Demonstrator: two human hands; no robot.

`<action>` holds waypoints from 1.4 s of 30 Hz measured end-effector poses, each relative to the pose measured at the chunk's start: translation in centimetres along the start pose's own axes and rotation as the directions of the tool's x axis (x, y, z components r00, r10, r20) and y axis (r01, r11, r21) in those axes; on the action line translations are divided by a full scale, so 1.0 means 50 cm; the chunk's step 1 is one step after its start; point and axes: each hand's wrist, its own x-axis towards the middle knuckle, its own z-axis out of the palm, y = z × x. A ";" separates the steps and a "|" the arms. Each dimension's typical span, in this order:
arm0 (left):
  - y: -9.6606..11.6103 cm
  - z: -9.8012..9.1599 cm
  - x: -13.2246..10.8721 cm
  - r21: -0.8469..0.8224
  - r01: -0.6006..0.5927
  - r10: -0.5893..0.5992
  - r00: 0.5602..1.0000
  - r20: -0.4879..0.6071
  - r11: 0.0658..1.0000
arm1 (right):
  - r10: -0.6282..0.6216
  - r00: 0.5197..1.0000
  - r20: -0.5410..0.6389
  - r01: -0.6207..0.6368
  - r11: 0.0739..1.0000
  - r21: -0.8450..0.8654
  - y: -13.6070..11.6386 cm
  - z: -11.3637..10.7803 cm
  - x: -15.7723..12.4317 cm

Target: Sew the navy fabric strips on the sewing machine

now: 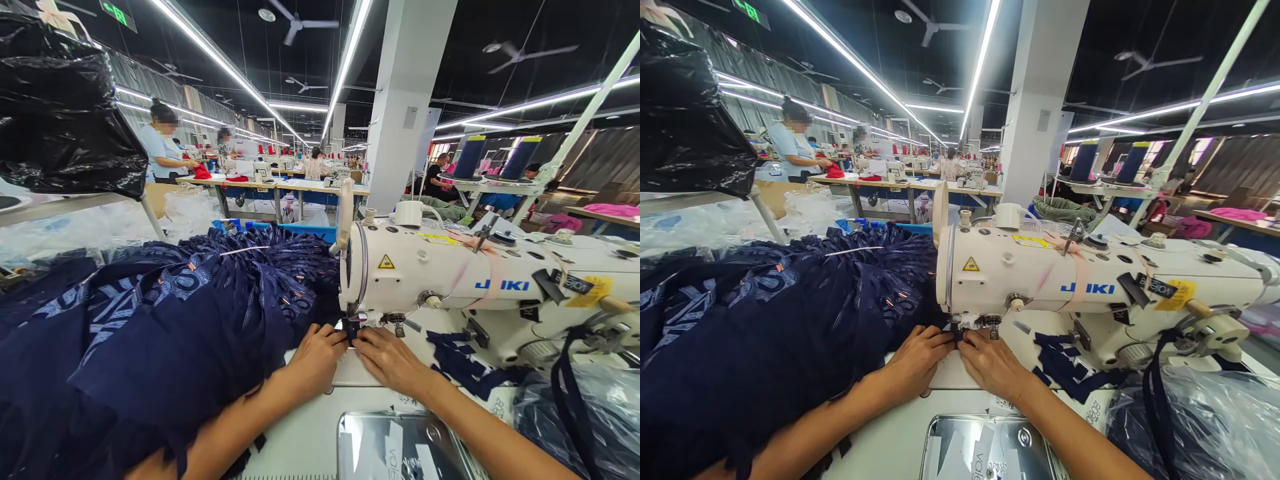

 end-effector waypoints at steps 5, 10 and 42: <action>-0.008 -0.003 0.006 0.000 -0.007 0.007 1.000 -0.004 1.000 | 0.017 0.999 0.027 -0.016 0.999 -0.043 0.011 0.008 -0.005; -0.021 -0.005 0.019 -0.037 0.006 -0.006 1.000 -0.010 0.999 | 0.099 0.992 0.076 -0.101 0.995 0.021 0.034 0.008 -0.001; -0.036 0.019 0.051 0.279 0.070 -0.062 0.997 -0.038 0.958 | 0.132 0.991 -0.015 -0.132 0.971 -0.202 0.033 0.031 0.015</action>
